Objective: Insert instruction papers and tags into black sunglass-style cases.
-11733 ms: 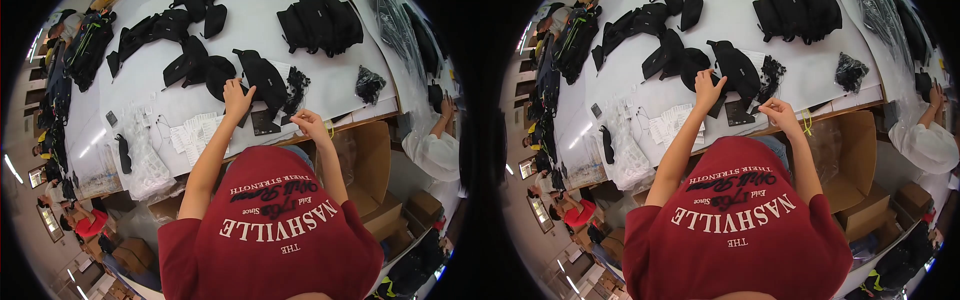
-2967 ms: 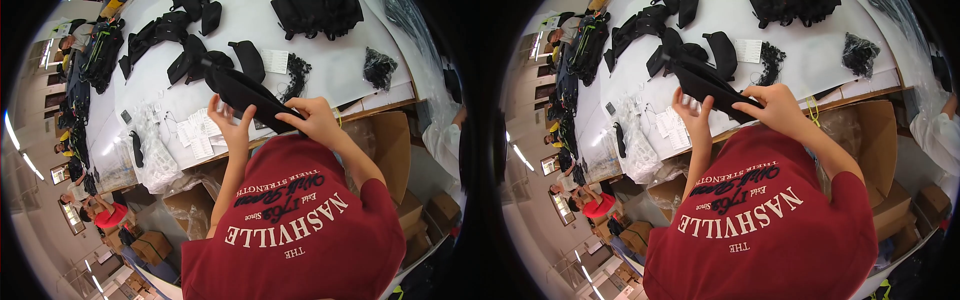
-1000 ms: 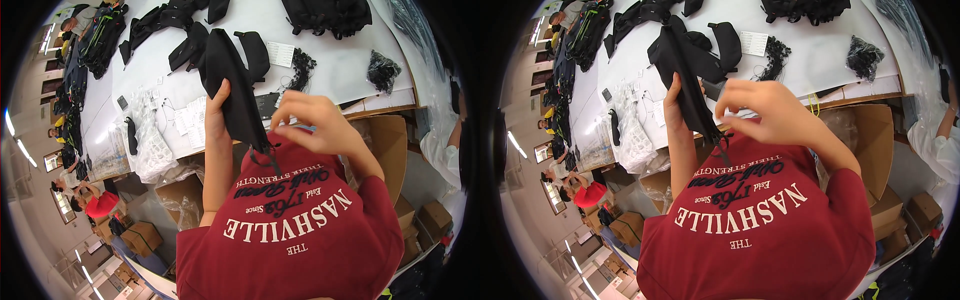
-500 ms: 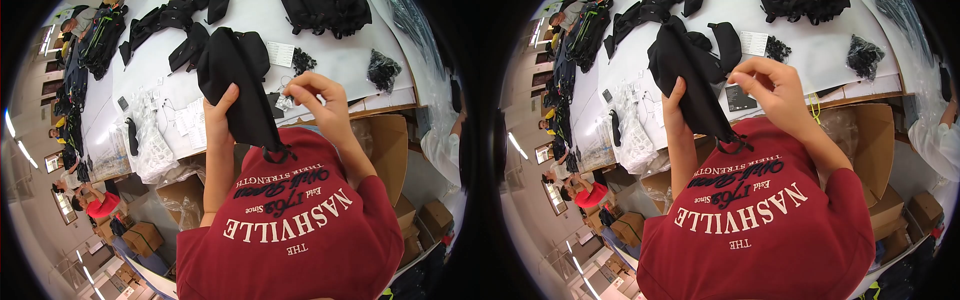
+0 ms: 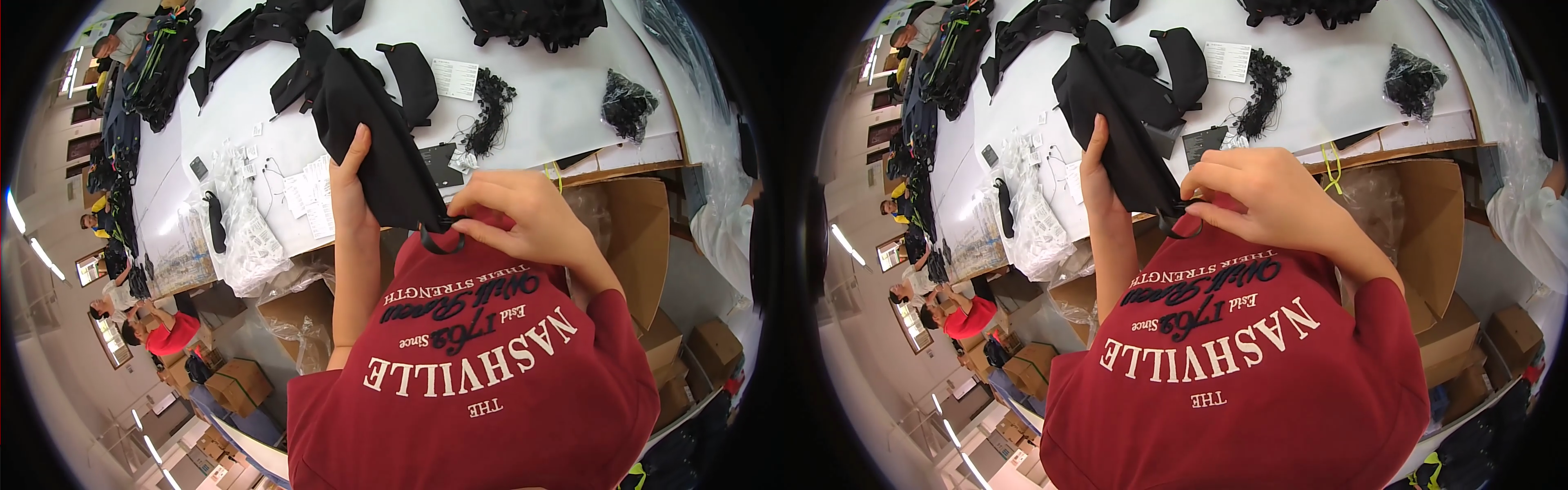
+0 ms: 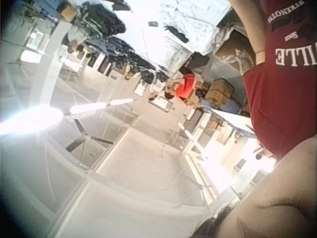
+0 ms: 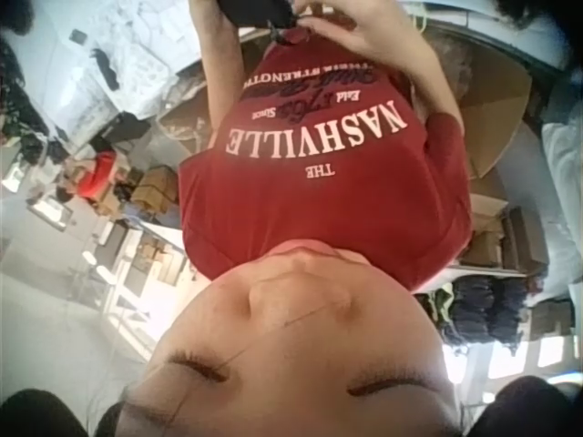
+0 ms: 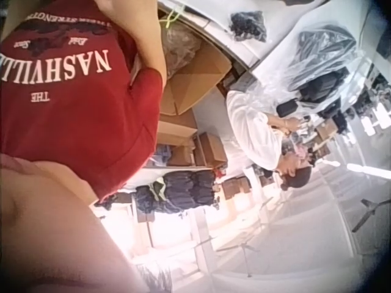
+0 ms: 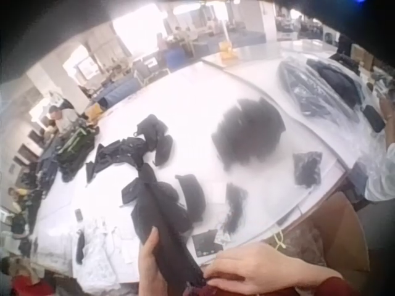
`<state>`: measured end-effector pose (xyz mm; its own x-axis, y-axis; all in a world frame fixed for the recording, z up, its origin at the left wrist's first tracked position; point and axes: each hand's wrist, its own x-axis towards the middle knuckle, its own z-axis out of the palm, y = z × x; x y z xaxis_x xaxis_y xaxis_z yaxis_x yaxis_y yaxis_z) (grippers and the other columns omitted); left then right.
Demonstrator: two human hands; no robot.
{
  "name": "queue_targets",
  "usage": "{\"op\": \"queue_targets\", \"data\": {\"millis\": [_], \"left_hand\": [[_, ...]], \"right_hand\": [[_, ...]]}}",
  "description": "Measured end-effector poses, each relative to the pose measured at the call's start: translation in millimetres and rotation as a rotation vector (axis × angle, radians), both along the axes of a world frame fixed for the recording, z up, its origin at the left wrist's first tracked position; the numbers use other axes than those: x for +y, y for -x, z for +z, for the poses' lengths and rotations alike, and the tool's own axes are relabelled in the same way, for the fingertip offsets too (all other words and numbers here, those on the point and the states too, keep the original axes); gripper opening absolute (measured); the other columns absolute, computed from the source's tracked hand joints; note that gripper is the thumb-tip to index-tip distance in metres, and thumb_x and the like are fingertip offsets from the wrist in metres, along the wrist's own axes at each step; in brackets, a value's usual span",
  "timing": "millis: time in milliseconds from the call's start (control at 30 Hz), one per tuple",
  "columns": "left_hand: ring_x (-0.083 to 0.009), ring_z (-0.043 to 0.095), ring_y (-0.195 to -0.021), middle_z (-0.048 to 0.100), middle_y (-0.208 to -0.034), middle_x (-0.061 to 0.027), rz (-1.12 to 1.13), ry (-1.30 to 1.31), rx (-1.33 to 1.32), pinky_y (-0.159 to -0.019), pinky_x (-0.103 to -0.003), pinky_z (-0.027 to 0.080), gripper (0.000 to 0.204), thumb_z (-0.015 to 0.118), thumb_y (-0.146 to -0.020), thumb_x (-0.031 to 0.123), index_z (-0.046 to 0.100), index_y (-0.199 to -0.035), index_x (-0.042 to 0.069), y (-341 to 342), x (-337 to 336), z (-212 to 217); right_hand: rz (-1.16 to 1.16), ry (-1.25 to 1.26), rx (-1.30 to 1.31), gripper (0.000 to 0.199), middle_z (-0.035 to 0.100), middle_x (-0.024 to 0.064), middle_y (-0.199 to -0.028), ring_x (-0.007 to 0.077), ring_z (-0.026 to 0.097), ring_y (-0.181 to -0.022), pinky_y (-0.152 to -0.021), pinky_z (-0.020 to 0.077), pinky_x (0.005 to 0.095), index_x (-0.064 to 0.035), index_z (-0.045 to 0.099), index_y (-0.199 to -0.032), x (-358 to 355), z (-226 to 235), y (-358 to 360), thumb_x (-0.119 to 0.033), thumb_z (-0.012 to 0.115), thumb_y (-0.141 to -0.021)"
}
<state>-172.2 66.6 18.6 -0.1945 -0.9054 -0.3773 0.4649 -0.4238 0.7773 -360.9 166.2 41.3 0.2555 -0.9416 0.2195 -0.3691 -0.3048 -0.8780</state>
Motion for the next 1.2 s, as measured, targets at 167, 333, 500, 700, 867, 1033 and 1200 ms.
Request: {"op": "queue_targets", "data": {"millis": [167,333,500,700,867,1033,1200], "left_hand": [[-0.0181,0.066,-0.069,0.067,-0.088,-0.0094,0.005,-0.053,0.016,-0.06,-0.029,0.056,0.028,0.06,-0.089,0.024,0.059,-0.106,0.001,1,1,-8],[-0.018,0.066,-0.071,0.067,-0.09,-0.009,-0.04,-0.021,0.009,-0.058,-0.029,0.056,0.03,0.06,-0.089,0.024,0.058,-0.109,0.002,3,1,-5],[-0.0175,0.066,-0.068,0.067,-0.087,-0.0077,-0.085,0.031,-0.029,-0.058,-0.028,0.056,0.028,0.058,-0.09,0.024,0.059,-0.107,0.003,4,2,-2],[-0.0164,0.066,-0.067,0.068,-0.086,-0.0079,-0.057,-0.119,0.061,-0.057,-0.028,0.056,0.027,0.057,-0.091,0.025,0.061,-0.104,0.002,2,-1,-10],[-0.0167,0.067,-0.068,0.068,-0.086,-0.0084,-0.065,-0.114,0.073,-0.057,-0.027,0.056,0.027,0.057,-0.091,0.025,0.061,-0.104,0.002,3,-1,-10],[-0.0172,0.065,-0.082,0.064,-0.099,-0.009,-0.114,-0.089,0.062,-0.069,-0.027,0.055,0.034,0.061,-0.088,0.018,0.054,-0.115,0.001,-2,-7,-20],[-0.0238,0.058,-0.105,0.058,-0.117,-0.0132,-0.035,-0.134,0.132,-0.089,-0.036,0.049,0.036,0.047,-0.095,0.024,0.049,-0.122,0.0,0,-9,-18]], "right_hand": [[-0.074,0.178,0.023,0.009,0.057,0.0022,-0.073,0.0202,0.057,-0.061,-0.052,0.0439,0.0297,-0.0076,0.061,-0.078,-5,-3,-3,-0.012,0.069,-0.074],[-0.116,0.269,-0.004,0.014,0.059,0.0053,-0.074,0.0209,0.059,-0.063,-0.054,0.0455,0.0295,-0.0047,0.062,-0.078,-6,-6,-6,-0.003,0.072,-0.068],[-0.148,0.321,-0.004,0.014,0.059,0.0052,-0.075,0.0209,0.059,-0.063,-0.053,0.0455,0.0296,-0.0044,0.063,-0.078,-7,-8,-9,-0.003,0.072,-0.068],[-0.033,0.284,-0.049,0.014,0.06,0.0045,-0.075,0.0209,0.059,-0.062,-0.053,0.0454,0.0293,-0.0055,0.063,-0.079,-6,-5,-5,-0.002,0.071,-0.067],[-0.016,0.276,-0.045,0.014,0.06,0.0039,-0.075,0.0209,0.059,-0.062,-0.054,0.045,0.0294,-0.0062,0.063,-0.079,-6,-6,-4,-0.003,0.071,-0.067],[0.003,0.263,0.112,0.026,0.06,0.0044,-0.094,0.0243,0.056,-0.095,-0.083,0.0414,0.0357,-0.0087,0.063,-0.091,-12,-5,4,-0.009,0.072,-0.067],[-0.189,0.282,0.33,0.055,0.052,0.003,-0.122,0.0243,0.041,-0.12,-0.101,0.027,0.0418,-0.0149,0.053,-0.12,-16,-5,2,-0.02,0.072,-0.068]]}}
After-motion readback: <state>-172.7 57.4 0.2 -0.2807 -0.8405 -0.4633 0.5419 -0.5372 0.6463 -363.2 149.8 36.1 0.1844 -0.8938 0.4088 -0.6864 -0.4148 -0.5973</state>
